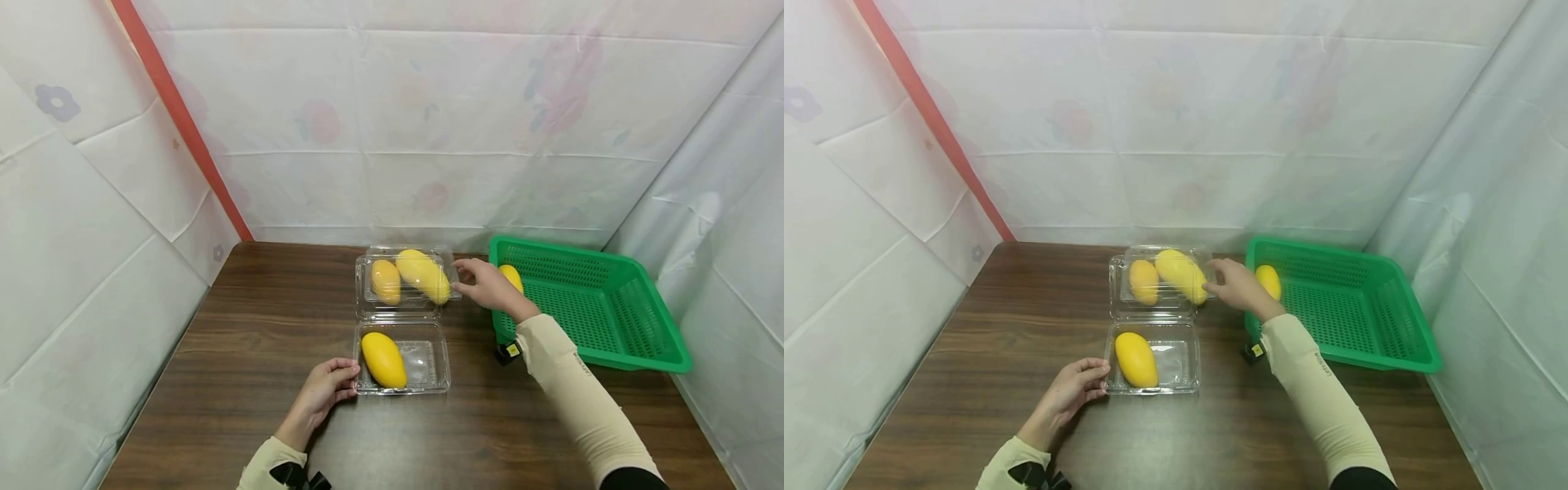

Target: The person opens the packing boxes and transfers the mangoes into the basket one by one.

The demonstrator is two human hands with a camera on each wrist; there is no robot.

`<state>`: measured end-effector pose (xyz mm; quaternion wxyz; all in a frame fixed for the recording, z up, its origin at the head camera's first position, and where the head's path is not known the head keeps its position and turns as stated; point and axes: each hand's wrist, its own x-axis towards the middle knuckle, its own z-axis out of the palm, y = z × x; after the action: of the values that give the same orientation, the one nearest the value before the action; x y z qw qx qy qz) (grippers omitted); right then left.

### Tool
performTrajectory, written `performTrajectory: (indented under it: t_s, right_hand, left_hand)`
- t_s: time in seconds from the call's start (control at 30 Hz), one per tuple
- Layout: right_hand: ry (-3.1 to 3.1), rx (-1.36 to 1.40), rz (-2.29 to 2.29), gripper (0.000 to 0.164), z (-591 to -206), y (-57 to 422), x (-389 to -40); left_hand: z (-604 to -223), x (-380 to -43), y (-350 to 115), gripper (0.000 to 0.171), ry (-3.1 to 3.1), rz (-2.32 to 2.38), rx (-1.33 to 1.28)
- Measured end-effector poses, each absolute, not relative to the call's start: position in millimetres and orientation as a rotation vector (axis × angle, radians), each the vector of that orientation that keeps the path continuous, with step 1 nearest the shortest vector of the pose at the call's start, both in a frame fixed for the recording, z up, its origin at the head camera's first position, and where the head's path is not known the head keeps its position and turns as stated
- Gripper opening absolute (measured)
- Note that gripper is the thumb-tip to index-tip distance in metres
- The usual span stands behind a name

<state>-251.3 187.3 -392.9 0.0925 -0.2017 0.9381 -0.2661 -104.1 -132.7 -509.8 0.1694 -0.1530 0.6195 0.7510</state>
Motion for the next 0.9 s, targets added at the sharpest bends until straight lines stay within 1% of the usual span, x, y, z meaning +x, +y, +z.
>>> performTrajectory:
  t_s: [0.33, 0.9]
  right_hand:
    - [2.745, -0.664, -0.855, 0.05, -401, 169, -240]
    - [2.703, -0.784, -0.888, 0.044, -418, 137, -224]
  left_hand:
    - [-511, -105, -133, 0.014, 1.766, 2.132, -0.432]
    - [-510, -104, -133, 0.016, 1.763, 2.135, -0.446]
